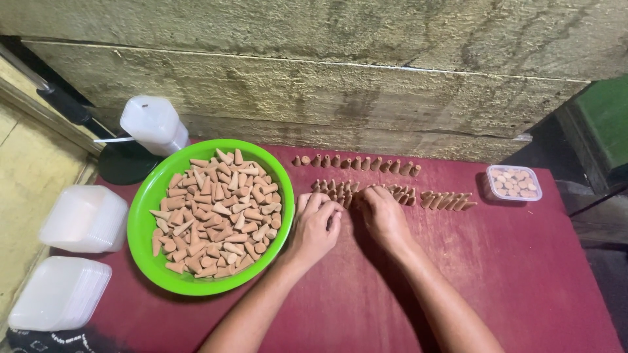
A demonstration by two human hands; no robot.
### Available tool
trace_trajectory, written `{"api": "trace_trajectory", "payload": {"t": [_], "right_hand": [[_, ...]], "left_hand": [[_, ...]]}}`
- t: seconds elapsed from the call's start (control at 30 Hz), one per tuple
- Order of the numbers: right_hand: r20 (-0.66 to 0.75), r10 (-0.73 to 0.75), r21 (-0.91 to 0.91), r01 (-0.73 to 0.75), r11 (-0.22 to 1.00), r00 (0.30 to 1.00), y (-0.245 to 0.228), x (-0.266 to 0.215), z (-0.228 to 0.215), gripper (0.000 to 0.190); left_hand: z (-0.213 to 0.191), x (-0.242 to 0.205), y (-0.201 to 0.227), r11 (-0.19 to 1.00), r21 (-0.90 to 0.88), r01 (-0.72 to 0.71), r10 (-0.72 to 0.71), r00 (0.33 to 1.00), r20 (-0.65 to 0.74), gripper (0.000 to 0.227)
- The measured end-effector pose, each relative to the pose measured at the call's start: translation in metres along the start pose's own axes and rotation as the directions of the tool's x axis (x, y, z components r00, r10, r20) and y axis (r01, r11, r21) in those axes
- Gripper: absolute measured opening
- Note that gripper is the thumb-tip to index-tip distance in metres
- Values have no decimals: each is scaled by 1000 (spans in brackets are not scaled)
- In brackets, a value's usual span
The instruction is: The person sorts through a bowl of incense cones, picking them out and arranging them in rows on a table.
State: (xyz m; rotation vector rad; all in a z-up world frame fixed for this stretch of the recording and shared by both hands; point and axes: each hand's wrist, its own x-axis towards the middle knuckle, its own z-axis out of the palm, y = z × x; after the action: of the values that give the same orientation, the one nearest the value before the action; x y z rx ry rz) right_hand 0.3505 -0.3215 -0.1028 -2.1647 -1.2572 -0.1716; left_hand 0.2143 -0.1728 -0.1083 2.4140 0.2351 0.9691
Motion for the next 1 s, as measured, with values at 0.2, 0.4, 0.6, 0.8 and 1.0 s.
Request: {"api": "trace_trajectory", "payload": {"t": [0.2, 0.4, 0.6, 0.8, 1.0], "right_hand": [[-16, -2, -10, 1, 1000, 1000, 38, -7, 26, 12], [-5, 66, -13, -66, 998, 998, 15, -8, 10, 25], [-5, 91, -41, -91, 995, 996, 25, -15, 13, 27], [5, 182, 11, -182, 983, 983, -54, -18, -46, 10], [66, 129, 33, -131, 991, 989, -16, -22, -36, 46]], "left_hand": [[0, -1, -2, 999, -33, -11, 10, 1000, -28, 9], [0, -3, -3, 999, -47, -11, 9, 999, -32, 8], [-2, -3, -3, 998, -63, 5, -7, 1000, -24, 6], [6, -27, -12, 999, 5, 32, -33, 986, 166, 19], [-57, -60, 20, 971, -175, 161, -80, 914, 397, 25]]}}
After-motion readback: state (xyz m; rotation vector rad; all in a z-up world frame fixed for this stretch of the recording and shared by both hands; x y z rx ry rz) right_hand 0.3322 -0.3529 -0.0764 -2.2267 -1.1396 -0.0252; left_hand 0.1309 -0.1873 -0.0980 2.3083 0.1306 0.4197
